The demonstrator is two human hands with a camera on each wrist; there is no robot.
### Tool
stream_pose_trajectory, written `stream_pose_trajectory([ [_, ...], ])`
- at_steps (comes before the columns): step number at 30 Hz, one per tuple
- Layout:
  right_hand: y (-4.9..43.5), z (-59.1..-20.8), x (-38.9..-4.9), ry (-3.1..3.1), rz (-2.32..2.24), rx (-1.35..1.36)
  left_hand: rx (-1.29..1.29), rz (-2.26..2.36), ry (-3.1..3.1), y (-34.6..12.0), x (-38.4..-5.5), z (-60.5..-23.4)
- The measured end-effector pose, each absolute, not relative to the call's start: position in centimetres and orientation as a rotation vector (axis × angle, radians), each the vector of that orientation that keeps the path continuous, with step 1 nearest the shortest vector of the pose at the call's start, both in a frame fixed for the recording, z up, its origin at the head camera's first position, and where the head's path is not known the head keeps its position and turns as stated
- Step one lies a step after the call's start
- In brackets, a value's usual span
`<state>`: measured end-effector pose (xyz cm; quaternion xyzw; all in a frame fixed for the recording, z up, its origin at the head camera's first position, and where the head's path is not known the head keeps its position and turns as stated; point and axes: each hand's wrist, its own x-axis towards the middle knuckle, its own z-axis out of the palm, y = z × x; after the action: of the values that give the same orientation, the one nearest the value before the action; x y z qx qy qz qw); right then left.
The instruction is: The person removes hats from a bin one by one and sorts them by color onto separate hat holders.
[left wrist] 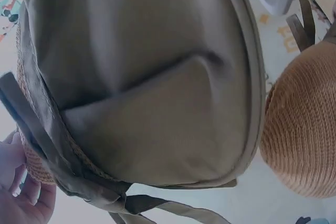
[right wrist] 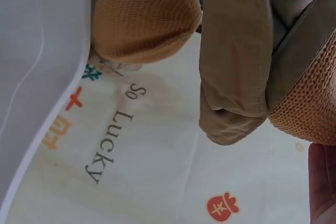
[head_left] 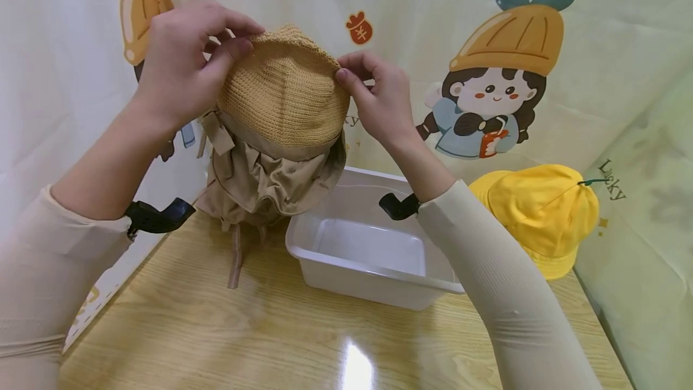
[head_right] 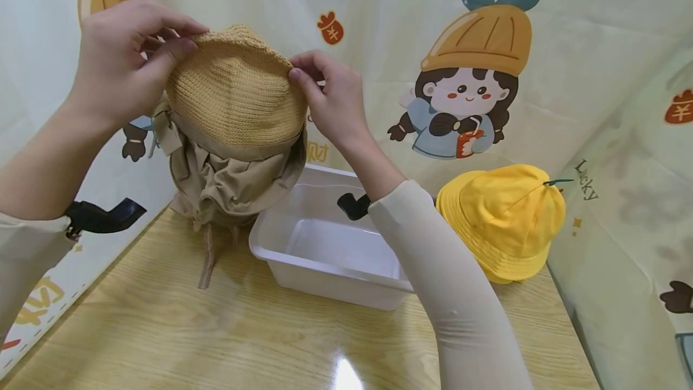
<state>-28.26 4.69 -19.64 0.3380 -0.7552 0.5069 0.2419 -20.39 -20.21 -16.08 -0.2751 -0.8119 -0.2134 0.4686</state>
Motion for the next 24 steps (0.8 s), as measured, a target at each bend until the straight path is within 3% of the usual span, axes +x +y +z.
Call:
stream_pose_trajectory([
  [24,0.9,-21.7,-30.8,-1.998,1.38,1.001,-0.637,-0.371,-1.941,-23.2,-23.1,-18.0],
])
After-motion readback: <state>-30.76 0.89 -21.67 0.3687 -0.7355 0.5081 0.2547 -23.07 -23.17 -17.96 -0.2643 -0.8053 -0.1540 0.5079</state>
